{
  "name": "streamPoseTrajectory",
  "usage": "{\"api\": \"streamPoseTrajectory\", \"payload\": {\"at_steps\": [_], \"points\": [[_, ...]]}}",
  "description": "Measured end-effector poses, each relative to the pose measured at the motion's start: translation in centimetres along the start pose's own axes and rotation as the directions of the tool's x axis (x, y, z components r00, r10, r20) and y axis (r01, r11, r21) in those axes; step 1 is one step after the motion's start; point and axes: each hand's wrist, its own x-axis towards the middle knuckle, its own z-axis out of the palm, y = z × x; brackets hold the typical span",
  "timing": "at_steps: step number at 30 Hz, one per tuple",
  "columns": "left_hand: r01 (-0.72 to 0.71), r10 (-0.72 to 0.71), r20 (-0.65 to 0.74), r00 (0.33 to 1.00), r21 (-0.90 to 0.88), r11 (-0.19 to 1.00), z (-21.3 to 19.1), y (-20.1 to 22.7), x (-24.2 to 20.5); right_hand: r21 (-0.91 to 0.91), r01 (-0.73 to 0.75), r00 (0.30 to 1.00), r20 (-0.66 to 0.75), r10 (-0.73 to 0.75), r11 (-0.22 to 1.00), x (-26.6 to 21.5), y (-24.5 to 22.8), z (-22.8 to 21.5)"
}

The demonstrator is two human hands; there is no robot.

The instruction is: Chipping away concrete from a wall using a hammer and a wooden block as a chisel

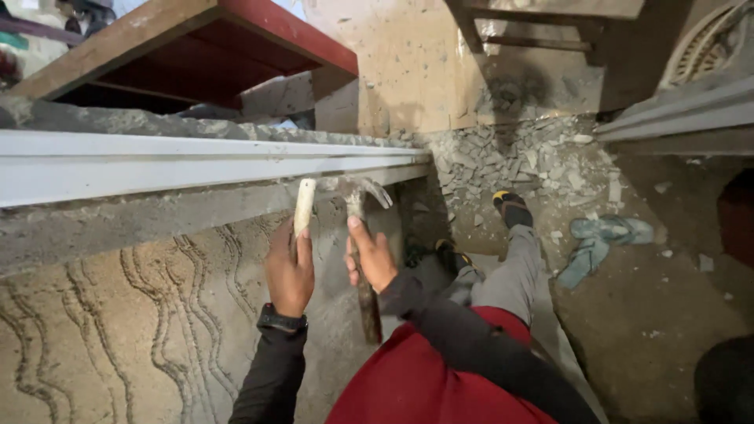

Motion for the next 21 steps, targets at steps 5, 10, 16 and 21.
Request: {"api": "streamPoseTrajectory", "payload": {"at_steps": [5,10,16,21], "points": [[-0.231,0.207,0.139,0.968,0.190,0.954,0.8,-6.4,0.9,0.042,0.019,0.994,-0.104,-0.014,0.999,1.2,2.0,-2.1],[-0.210,0.344,0.456,0.821,-0.319,0.924,-3.3,0.4,1.9,-0.073,0.042,0.977,-0.205,-0.057,0.996,0.3,2.3,-4.9],[0.061,-0.043,0.050,0.998,-0.428,0.902,0.5,-3.6,0.1,-0.183,0.046,0.985,-0.155,-0.075,0.982,2.7,1.1,-10.8],[0.253,-0.289,-0.166,0.943,-0.206,0.945,7.2,-6.7,0.4,-0.267,0.053,0.970,-0.217,-0.113,0.962,2.3,-4.5,-12.7]]}}
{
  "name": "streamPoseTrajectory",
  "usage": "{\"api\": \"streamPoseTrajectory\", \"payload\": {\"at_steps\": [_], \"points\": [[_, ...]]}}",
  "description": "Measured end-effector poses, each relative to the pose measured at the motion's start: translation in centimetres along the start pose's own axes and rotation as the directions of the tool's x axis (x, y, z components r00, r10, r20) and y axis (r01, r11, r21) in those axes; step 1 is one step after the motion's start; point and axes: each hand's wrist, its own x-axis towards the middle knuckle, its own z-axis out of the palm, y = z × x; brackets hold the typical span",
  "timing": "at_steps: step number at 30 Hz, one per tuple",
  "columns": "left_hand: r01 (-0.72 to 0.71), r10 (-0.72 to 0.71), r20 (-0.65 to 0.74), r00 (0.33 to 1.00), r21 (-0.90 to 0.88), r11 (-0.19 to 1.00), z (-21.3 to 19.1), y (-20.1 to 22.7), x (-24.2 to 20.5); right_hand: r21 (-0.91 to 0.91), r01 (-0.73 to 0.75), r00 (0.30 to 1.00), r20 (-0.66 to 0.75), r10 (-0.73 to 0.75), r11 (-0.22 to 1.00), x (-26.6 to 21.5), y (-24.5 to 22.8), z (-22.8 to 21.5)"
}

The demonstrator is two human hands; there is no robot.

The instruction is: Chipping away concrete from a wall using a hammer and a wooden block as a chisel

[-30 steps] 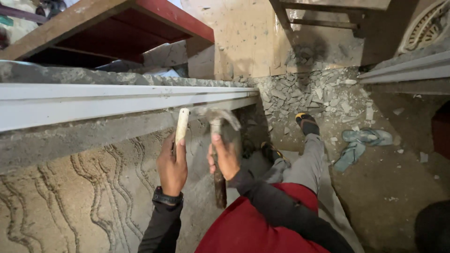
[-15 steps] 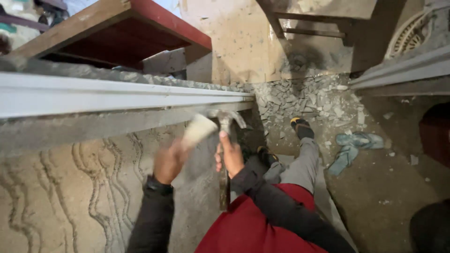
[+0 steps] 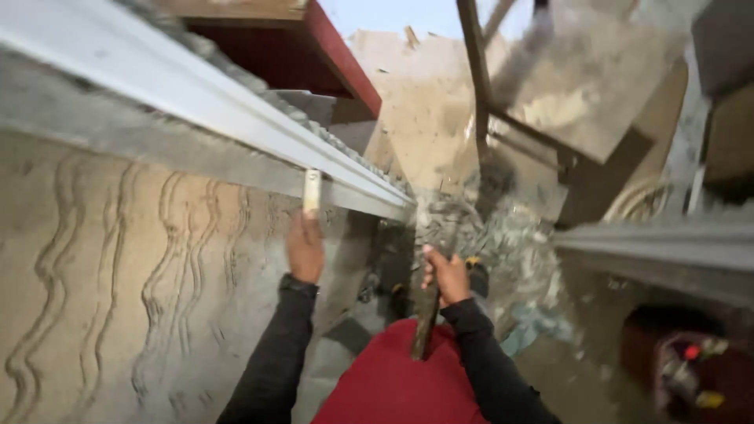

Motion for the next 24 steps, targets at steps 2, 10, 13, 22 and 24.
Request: {"api": "streamPoseTrajectory", "payload": {"at_steps": [2,10,13,22,24], "points": [[0.423,-0.189,0.471,0.862,-0.461,0.780,5.0,-5.4,-1.2,-0.024,0.008,1.000,-0.002,-0.008,1.000,1.1,-1.3,-1.7],[0.242,-0.023,0.462,0.887,-0.422,0.874,14.9,-4.9,-10.9,-0.072,0.210,0.971,0.135,-0.199,0.975,-0.5,-10.6,-7.6],[0.432,-0.196,0.447,0.873,-0.520,0.737,9.3,1.0,-7.9,-0.109,0.250,0.944,0.248,-0.217,0.962,-1.5,-14.2,-6.9],[0.075,0.286,0.397,0.872,-0.686,0.723,0.7,13.6,-10.4,-0.448,0.315,0.907,0.402,-0.126,0.837,-1.3,-13.3,-4.7],[0.232,0.160,0.489,0.857,-0.645,0.729,-0.2,14.5,-10.8,-0.360,0.389,0.836,0.525,-0.160,0.848,-3.6,-13.9,-3.1]]}}
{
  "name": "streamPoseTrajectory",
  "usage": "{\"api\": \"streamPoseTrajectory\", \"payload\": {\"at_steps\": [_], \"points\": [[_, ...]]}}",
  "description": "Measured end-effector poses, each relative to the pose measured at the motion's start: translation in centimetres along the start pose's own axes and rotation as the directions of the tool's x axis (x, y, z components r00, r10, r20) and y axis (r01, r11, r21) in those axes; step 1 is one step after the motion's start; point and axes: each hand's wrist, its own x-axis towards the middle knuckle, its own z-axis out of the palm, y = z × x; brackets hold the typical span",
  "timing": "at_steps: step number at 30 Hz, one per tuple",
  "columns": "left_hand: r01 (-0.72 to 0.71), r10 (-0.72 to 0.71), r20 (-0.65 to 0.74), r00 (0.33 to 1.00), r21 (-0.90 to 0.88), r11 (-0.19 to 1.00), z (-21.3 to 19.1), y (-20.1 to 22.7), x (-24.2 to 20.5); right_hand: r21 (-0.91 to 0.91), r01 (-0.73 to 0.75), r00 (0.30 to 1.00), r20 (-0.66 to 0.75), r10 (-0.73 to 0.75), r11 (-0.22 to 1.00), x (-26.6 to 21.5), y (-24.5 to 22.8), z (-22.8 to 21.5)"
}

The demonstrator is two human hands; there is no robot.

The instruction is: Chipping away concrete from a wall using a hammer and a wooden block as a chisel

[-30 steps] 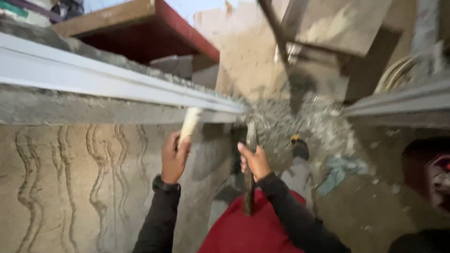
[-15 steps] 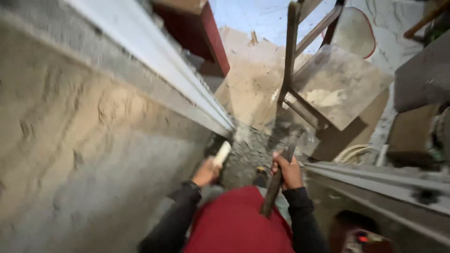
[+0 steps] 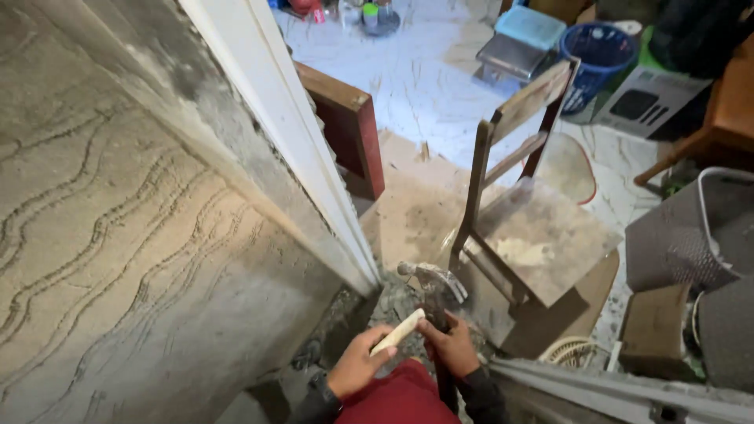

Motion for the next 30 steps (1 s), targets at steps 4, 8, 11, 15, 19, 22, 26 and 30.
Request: {"api": "streamPoseTrajectory", "payload": {"at_steps": [4,8,11,15,19,22,26,30], "points": [[-0.060,0.063,0.013,0.998,-0.163,0.985,-0.7,0.2,-0.2,0.002,-0.016,1.000,-0.014,0.016,1.000,0.8,-0.8,0.6],[-0.103,0.101,-0.022,0.995,-0.166,0.981,-2.2,1.1,1.5,0.120,0.052,0.993,0.102,-0.065,0.991,2.7,-3.0,1.1],[-0.099,0.094,-0.042,0.995,-0.124,0.987,-2.6,0.7,2.2,0.126,0.014,0.995,0.101,-0.027,0.992,4.2,-1.7,0.9],[-0.076,0.066,-0.102,0.993,-0.100,0.992,-3.5,0.7,3.5,0.026,-0.018,0.992,0.125,0.015,0.999,4.3,-2.3,2.7],[-0.065,0.058,-0.138,0.989,-0.050,0.997,-5.2,2.3,3.5,-0.076,0.078,0.994,0.083,-0.071,0.994,3.3,-3.1,3.9],[-0.035,0.014,-0.179,0.984,-0.116,0.993,-6.0,1.7,3.8,-0.018,0.045,0.998,0.054,-0.044,0.999,3.9,-4.2,3.1],[-0.025,-0.051,-0.345,0.937,-0.212,0.977,-5.6,-2.8,4.2,0.024,0.105,0.978,0.176,-0.108,0.994,5.6,-5.6,0.0],[-0.105,0.235,-0.618,0.750,0.239,0.965,-5.2,-5.5,4.8,-0.041,-0.027,0.977,0.211,0.035,0.999,7.3,-4.3,-2.8]]}}
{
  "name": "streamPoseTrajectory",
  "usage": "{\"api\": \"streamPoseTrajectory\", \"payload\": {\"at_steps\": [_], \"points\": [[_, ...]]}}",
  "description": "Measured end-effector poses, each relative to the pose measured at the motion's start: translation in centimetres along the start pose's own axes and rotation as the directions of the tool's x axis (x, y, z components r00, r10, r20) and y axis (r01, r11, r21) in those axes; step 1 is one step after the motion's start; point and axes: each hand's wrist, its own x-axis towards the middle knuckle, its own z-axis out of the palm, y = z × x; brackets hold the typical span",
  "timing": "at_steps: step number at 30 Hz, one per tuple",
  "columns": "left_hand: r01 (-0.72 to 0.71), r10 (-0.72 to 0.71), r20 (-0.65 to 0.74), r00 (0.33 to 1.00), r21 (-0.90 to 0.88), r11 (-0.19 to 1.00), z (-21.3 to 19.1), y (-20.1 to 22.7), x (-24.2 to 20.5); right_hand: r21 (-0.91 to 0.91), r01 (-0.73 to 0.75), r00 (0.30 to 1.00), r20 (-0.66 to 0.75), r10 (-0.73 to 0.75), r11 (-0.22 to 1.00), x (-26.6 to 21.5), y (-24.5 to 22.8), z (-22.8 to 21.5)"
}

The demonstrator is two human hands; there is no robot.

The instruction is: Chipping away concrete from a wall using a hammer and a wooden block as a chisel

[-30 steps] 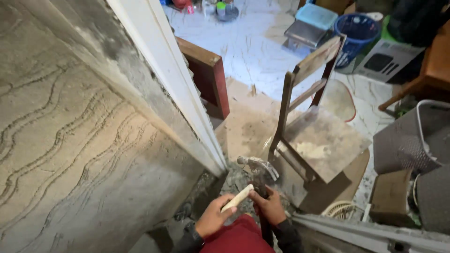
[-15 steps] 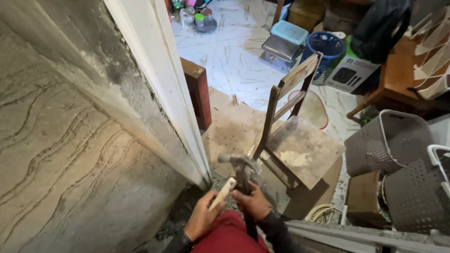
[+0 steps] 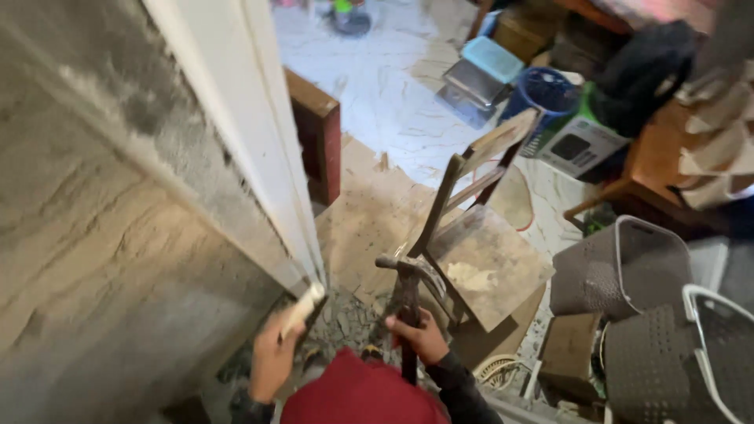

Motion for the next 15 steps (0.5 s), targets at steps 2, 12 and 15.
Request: {"api": "streamPoseTrajectory", "payload": {"at_steps": [2,12,15], "points": [[0.031,-0.024,-0.063,0.998,0.108,0.994,0.7,-0.3,0.4,-0.137,-0.005,0.998,-0.055,-0.002,0.991,1.5,2.6,-2.1],[0.225,-0.062,-0.305,0.950,0.531,0.817,3.6,-3.0,2.9,-0.343,0.171,0.984,0.105,-0.143,0.924,2.9,-0.3,0.6],[0.263,-0.067,-0.323,0.944,0.612,0.746,4.1,-3.2,3.0,-0.322,0.187,0.978,0.148,-0.145,0.928,4.5,1.8,0.1]]}}
